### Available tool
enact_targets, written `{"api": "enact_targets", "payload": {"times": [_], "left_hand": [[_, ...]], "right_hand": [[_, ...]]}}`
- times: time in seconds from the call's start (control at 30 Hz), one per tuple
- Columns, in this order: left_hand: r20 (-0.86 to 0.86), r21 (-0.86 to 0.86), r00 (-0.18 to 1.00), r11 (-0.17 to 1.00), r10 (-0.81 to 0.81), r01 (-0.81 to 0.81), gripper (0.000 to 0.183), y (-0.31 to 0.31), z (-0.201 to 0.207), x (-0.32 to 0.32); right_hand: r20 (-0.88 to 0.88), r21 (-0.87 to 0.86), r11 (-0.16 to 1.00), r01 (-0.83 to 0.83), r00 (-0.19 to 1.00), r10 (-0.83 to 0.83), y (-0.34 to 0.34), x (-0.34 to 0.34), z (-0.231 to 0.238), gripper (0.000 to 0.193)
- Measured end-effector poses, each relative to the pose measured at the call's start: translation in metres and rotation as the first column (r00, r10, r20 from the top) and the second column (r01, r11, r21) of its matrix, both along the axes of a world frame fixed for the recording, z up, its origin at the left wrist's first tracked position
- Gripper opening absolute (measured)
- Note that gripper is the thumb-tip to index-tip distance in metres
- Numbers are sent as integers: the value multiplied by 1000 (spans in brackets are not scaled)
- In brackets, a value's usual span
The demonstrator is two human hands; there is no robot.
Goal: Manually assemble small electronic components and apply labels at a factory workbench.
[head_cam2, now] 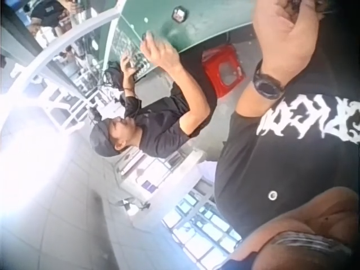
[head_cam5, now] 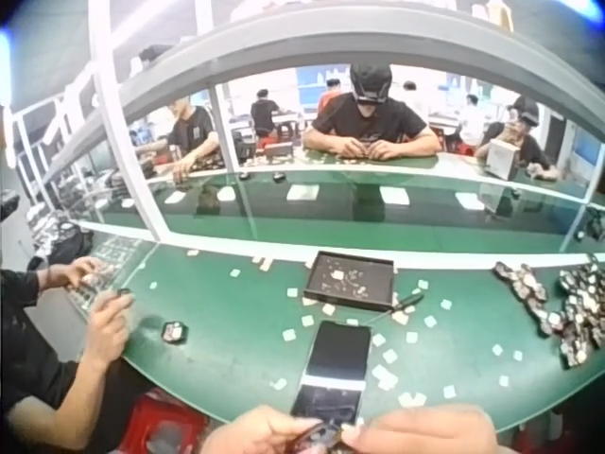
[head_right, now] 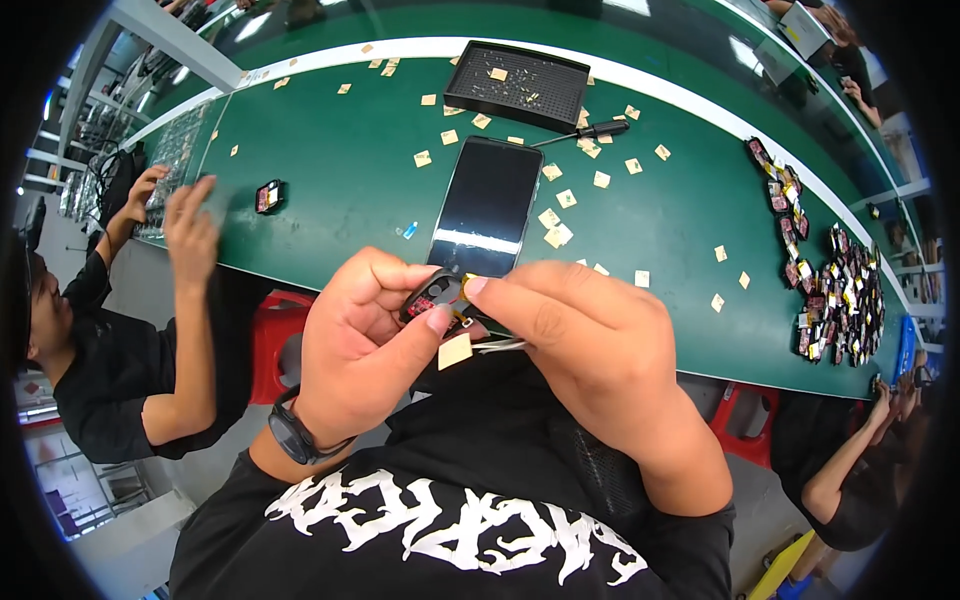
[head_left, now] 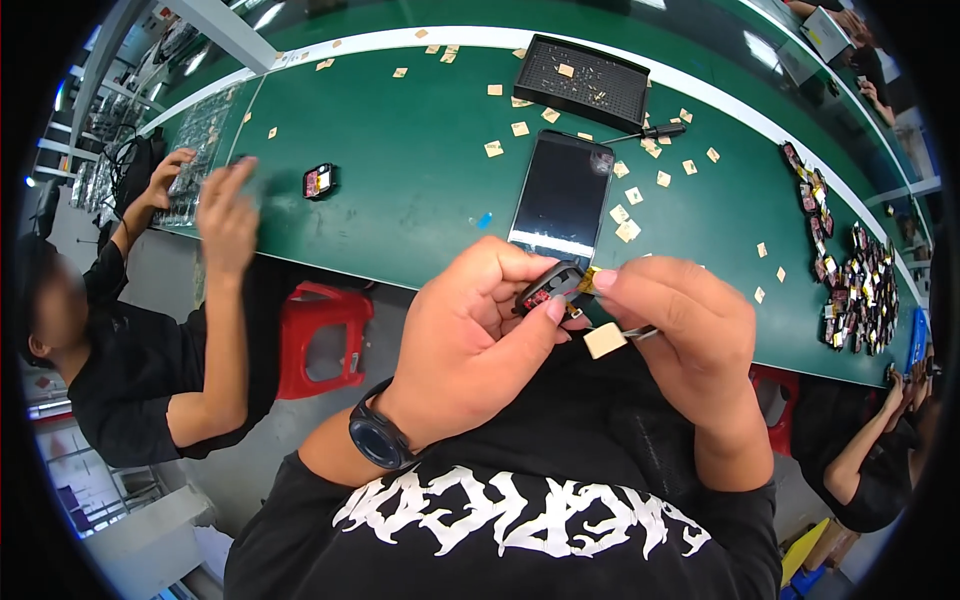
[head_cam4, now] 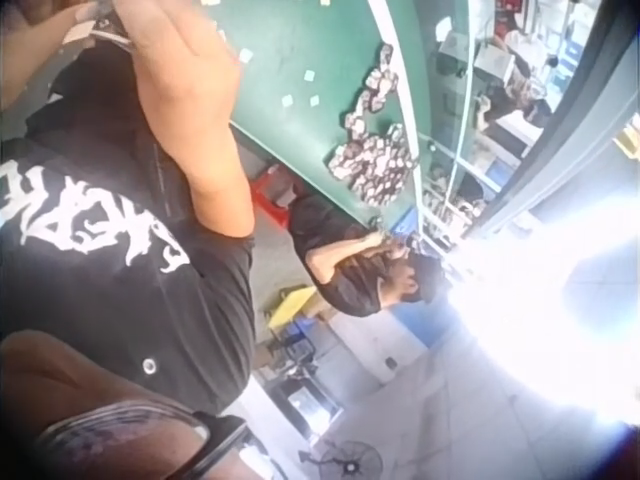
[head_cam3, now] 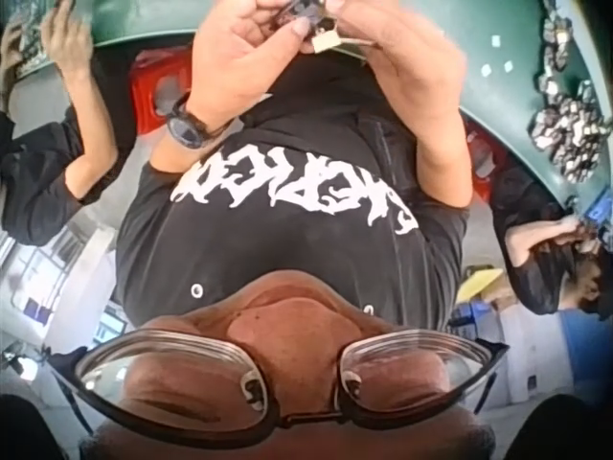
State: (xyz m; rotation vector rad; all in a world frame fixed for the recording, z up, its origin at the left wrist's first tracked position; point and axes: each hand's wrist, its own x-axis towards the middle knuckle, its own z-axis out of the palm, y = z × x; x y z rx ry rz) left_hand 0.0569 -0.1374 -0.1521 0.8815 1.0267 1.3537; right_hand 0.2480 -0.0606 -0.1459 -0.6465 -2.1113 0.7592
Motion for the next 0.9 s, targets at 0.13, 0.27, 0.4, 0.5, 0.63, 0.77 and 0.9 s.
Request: {"api": "enact_targets", "payload": {"times": [0.13, 0.27, 0.4, 0.5, 0.63, 0.77, 0.9], "left_hand": [[-22, -6, 1000, 1000, -19, 19, 20, 4, 0, 4], [-114, 7, 992, 999, -52, 54, 18, 7, -3, 8], [-228, 51, 974, 999, -5, 17, 16, 9, -7, 11], [-233, 35, 972, 999, -1, 10, 16, 12, -14, 11], [-202, 33, 979, 999, -29, 37, 16, 16, -19, 13], [-164, 12, 982, 995, -92, 95, 20, 14, -17, 14], [-150, 135, 985, 986, -81, 101, 26, 14, -37, 15]], "right_hand": [[110, 276, 961, 7, 993, -39, 6, 6, 2, 34], [27, 241, 970, 34, 999, -41, 3, 2, -5, 24], [53, -11, 998, 63, 997, -62, -9, 5, -6, 20], [89, -165, 982, 94, 993, -81, -10, 4, -3, 21], [30, -107, 992, 72, 997, -69, -7, 3, -8, 27], [-2, 51, 998, 34, 999, -34, -4, 3, -9, 35], [-22, -125, 991, 40, 999, -43, -2, 6, -18, 28]]}}
